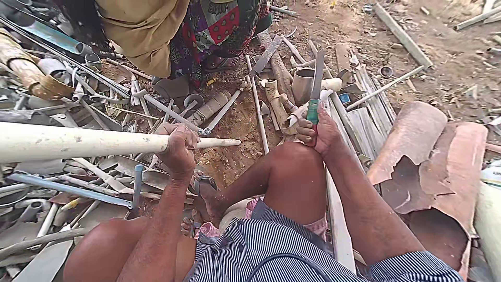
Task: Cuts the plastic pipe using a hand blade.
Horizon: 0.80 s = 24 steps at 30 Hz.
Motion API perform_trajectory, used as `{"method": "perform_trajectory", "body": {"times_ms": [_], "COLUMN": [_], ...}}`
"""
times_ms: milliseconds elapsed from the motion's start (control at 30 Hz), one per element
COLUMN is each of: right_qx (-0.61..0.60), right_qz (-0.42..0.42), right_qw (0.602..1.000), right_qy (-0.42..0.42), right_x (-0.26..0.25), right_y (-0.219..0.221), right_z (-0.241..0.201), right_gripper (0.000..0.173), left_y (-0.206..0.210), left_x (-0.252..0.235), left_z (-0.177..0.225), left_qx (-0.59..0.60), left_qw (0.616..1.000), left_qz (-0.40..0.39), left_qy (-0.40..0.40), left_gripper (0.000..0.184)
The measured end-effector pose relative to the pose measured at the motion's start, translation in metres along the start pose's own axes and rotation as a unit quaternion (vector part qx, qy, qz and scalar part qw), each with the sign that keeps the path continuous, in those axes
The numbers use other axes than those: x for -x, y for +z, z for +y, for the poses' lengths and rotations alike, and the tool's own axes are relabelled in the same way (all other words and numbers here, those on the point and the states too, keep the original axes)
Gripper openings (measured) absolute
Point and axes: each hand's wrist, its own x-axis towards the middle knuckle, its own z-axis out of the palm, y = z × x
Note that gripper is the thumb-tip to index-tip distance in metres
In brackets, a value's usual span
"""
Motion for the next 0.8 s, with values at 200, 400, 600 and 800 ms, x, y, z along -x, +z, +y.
{"method": "perform_trajectory", "body": {"times_ms": [200,400,600,800], "right_qx": [0.301,0.617,0.672,0.686], "right_qz": [0.038,0.047,-0.15,-0.109], "right_qw": [0.952,0.764,0.712,0.709], "right_qy": [-0.036,-0.183,-0.141,-0.119], "right_x": [-0.017,-0.029,-0.088,-0.088], "right_y": [-0.031,-0.011,0.077,0.08], "right_z": [0.021,0.06,0.058,0.036], "right_gripper": [0.033,0.024,0.025,0.026], "left_y": [-0.008,-0.01,-0.033,-0.033], "left_x": [-0.009,-0.037,-0.061,-0.074], "left_z": [-0.005,-0.01,-0.026,-0.033], "left_qx": [0.012,0.056,0.078,0.078], "left_qw": [1.0,0.997,0.992,0.993], "left_qz": [-0.003,0.028,0.079,0.061], "left_qy": [-0.013,-0.034,-0.053,-0.061], "left_gripper": [0.029,0.029,0.027,0.027]}}
